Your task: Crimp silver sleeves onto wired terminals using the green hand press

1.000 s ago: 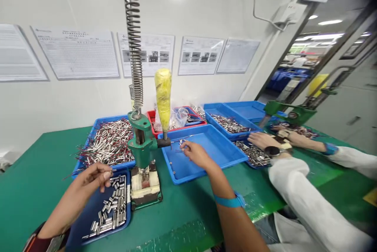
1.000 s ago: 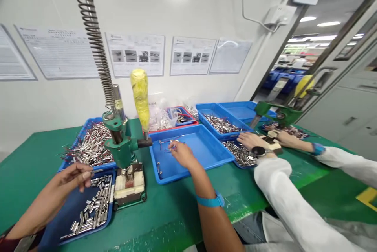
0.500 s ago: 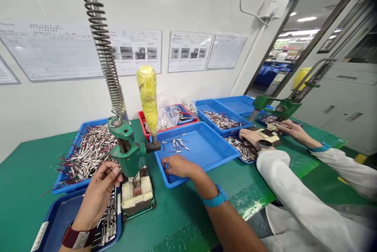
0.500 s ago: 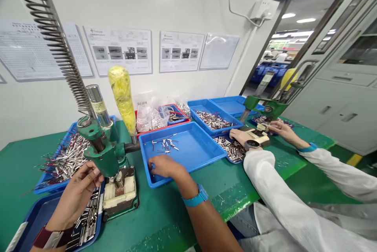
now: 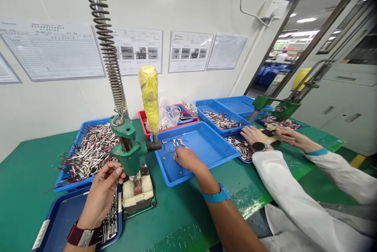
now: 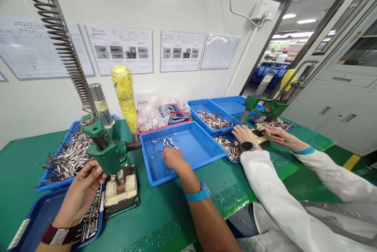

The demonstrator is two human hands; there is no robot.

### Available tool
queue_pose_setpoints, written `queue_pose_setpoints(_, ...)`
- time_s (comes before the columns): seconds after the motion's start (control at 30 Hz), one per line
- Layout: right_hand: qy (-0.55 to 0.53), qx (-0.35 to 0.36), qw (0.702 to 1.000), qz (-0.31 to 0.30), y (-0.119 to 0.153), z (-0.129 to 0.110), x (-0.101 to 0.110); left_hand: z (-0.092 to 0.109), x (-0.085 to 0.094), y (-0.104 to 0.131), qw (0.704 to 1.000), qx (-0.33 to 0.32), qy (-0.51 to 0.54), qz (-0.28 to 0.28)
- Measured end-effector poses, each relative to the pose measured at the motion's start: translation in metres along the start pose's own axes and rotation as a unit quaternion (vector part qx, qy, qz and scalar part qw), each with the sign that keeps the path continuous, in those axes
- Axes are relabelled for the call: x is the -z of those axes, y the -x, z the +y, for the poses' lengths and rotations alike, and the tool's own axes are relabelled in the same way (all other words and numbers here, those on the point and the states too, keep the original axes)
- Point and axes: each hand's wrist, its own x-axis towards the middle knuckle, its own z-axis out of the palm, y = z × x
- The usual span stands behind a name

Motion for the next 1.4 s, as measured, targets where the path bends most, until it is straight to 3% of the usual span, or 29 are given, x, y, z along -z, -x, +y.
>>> queue_pose_setpoints(0.17, -0.093, 0.046, 0.993, 0.047, 0.008, -0.012, 0.016, 0.0, -0.006, 0.005, 1.0, 0.004, 0.025, -0.01)
queue_pose_setpoints(0.23, -0.176, 0.083, 0.978, 0.075, 0.02, -0.025, 0.019, -0.003, -0.009, 0.006, 0.999, 0.005, 0.032, -0.015)
queue_pose_setpoints(0.3, -0.336, 0.102, 0.93, 0.11, 0.04, -0.045, 0.01, -0.006, -0.01, 0.007, 0.999, 0.001, 0.041, -0.012)
queue_pose_setpoints(0.37, -0.504, 0.095, 0.848, 0.132, 0.064, -0.069, -0.01, -0.01, -0.011, 0.007, 0.999, -0.001, 0.053, -0.001)
queue_pose_setpoints(0.4, -0.557, 0.091, 0.816, 0.128, 0.076, -0.081, -0.023, -0.011, -0.011, 0.006, 0.998, 0.001, 0.059, 0.005)
queue_pose_setpoints(0.43, -0.579, 0.091, 0.802, 0.116, 0.087, -0.093, -0.034, -0.012, -0.01, 0.006, 0.998, 0.003, 0.065, 0.01)
queue_pose_setpoints(0.5, -0.57, 0.111, 0.809, 0.086, 0.104, -0.113, -0.052, -0.013, -0.009, 0.006, 0.997, 0.005, 0.071, 0.014)
queue_pose_setpoints(0.6, -0.488, 0.159, 0.855, 0.068, 0.11, -0.132, -0.062, -0.012, -0.009, 0.006, 0.998, -0.003, 0.065, 0.009)
queue_pose_setpoints(0.7, -0.398, 0.185, 0.896, 0.061, 0.105, -0.139, -0.06, -0.012, -0.009, 0.007, 0.998, -0.006, 0.065, 0.007)
queue_pose_setpoints(0.87, -0.259, 0.172, 0.95, 0.036, 0.1, -0.138, -0.059, -0.014, -0.01, 0.008, 0.998, -0.013, 0.057, -0.005)
queue_pose_setpoints(1.03, -0.229, 0.163, 0.96, 0.005, 0.101, -0.141, -0.058, -0.017, -0.015, 0.011, 0.997, -0.048, 0.003, -0.067)
queue_pose_setpoints(1.17, -0.213, 0.165, 0.963, 0.022, 0.104, -0.14, -0.062, -0.018, -0.019, 0.012, 0.993, -0.039, -0.009, -0.107)
queue_pose_setpoints(1.4, -0.212, 0.197, 0.957, 0.006, 0.11, -0.133, -0.071, -0.022, -0.02, 0.012, 0.992, -0.077, -0.057, -0.079)
